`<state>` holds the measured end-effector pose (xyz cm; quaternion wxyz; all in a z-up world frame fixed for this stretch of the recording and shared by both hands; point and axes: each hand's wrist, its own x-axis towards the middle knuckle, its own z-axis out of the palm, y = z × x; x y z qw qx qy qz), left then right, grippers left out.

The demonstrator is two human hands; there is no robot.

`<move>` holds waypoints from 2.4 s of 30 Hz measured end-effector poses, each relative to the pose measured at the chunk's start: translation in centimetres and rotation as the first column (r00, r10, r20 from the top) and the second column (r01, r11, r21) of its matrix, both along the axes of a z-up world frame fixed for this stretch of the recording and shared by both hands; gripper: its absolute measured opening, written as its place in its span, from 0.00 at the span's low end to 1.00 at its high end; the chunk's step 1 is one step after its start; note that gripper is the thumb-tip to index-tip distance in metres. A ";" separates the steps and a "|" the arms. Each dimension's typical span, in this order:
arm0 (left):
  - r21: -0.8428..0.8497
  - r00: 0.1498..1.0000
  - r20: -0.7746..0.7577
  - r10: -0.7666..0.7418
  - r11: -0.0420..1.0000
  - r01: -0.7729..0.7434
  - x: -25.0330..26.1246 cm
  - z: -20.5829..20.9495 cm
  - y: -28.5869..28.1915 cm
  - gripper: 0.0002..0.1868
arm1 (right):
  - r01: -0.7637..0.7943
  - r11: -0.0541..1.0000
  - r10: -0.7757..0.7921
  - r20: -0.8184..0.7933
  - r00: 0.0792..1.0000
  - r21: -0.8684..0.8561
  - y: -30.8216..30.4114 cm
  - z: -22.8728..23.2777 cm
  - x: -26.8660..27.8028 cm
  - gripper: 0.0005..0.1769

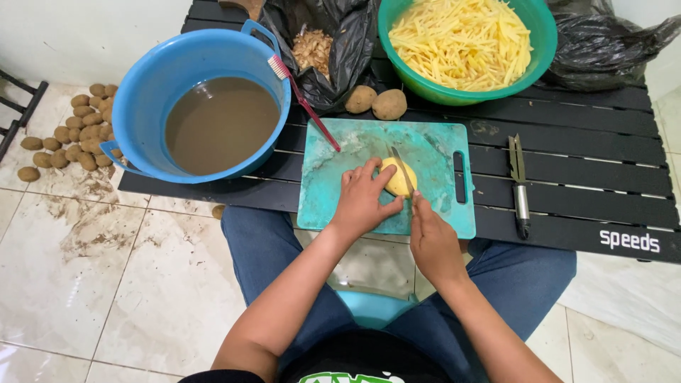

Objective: Peeling a potato using a knife on a cutting board

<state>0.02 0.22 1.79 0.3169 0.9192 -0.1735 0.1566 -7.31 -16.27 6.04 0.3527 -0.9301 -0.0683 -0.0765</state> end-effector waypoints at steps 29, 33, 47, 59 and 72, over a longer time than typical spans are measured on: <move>0.045 0.992 0.126 0.027 0.998 -0.033 -0.2 -0.1 -0.2 0.32 | 0.032 0.999 -0.027 -0.166 0.986 0.030 1.1 3.0 -2.2 0.20; 0.031 0.994 0.110 0.029 0.999 -0.032 -0.4 -0.1 0.0 0.31 | 0.035 0.999 -0.029 -0.175 0.984 0.035 1.2 2.1 -1.9 0.20; 0.142 0.916 0.348 -0.202 0.977 0.162 2.0 -1.8 0.1 0.26 | 0.039 0.999 -0.038 -0.432 0.901 -0.008 -1.8 9.4 1.6 0.14; 0.037 0.808 0.582 -0.098 0.995 0.095 3.9 -2.9 -1.6 0.31 | -0.015 0.999 -0.010 -0.467 0.884 -0.049 -1.4 12.2 2.4 0.16; -0.141 0.854 0.518 0.042 0.989 0.037 4.4 -2.6 -1.7 0.30 | -0.060 0.996 0.036 -0.330 0.943 -0.061 0.3 10.7 2.1 0.19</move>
